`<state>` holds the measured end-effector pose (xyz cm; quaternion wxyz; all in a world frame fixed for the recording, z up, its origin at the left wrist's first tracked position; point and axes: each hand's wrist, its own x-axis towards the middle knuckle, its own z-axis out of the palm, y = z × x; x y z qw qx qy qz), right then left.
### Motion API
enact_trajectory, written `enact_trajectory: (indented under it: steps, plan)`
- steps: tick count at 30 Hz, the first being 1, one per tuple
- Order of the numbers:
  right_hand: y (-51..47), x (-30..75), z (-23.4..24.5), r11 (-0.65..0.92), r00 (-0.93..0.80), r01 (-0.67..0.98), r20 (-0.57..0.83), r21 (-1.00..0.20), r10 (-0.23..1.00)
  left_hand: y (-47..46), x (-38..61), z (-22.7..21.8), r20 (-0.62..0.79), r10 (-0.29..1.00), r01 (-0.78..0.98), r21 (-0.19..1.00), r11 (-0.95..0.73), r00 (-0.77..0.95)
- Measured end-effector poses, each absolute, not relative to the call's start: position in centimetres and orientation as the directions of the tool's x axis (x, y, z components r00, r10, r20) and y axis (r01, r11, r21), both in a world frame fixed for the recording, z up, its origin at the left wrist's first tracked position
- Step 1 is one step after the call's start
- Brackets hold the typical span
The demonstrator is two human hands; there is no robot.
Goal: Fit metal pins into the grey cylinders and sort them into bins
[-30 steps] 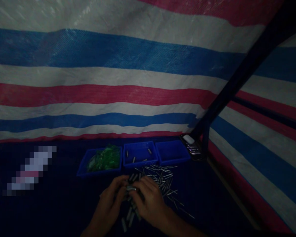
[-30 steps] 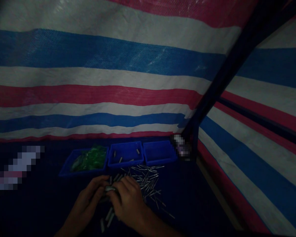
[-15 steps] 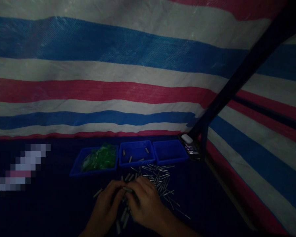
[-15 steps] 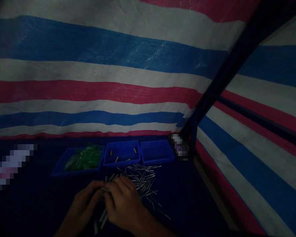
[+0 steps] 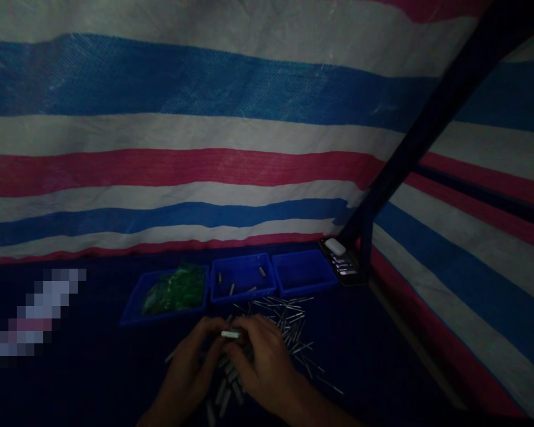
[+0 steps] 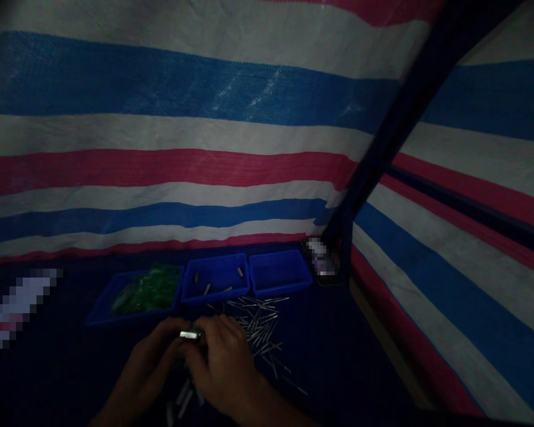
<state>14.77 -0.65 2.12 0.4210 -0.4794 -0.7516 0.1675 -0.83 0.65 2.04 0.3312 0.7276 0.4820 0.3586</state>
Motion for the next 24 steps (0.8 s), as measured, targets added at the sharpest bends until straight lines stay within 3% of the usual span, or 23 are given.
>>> enact_trajectory:
  steps: [5,10,14,19,24]
  plan:
    - [0.7,15.0,3.8,0.575,-0.294,0.619,0.521,-0.535,0.801,1.1,-0.7,3.3,0.152,0.963,0.475,0.846,-0.243,0.221]
    - [3.8,14.5,7.7,0.563,-0.331,0.716,0.510,-0.413,0.794,3.1,0.1,5.8,0.306,0.952,0.420,0.861,-0.286,0.021]
    - [5.9,14.2,10.9,0.520,-0.310,0.742,0.472,-0.423,0.825,4.9,1.2,7.8,0.418,0.890,0.334,0.878,-0.344,-0.182]
    - [6.6,14.2,11.9,0.500,-0.255,0.710,0.481,-0.496,0.839,5.8,2.1,8.9,0.426,0.880,0.261,0.892,-0.370,-0.208]
    - [6.5,14.7,11.1,0.623,-0.328,0.582,0.551,-0.523,0.768,6.3,1.9,8.7,0.354,0.914,0.265,0.917,-0.297,-0.201]
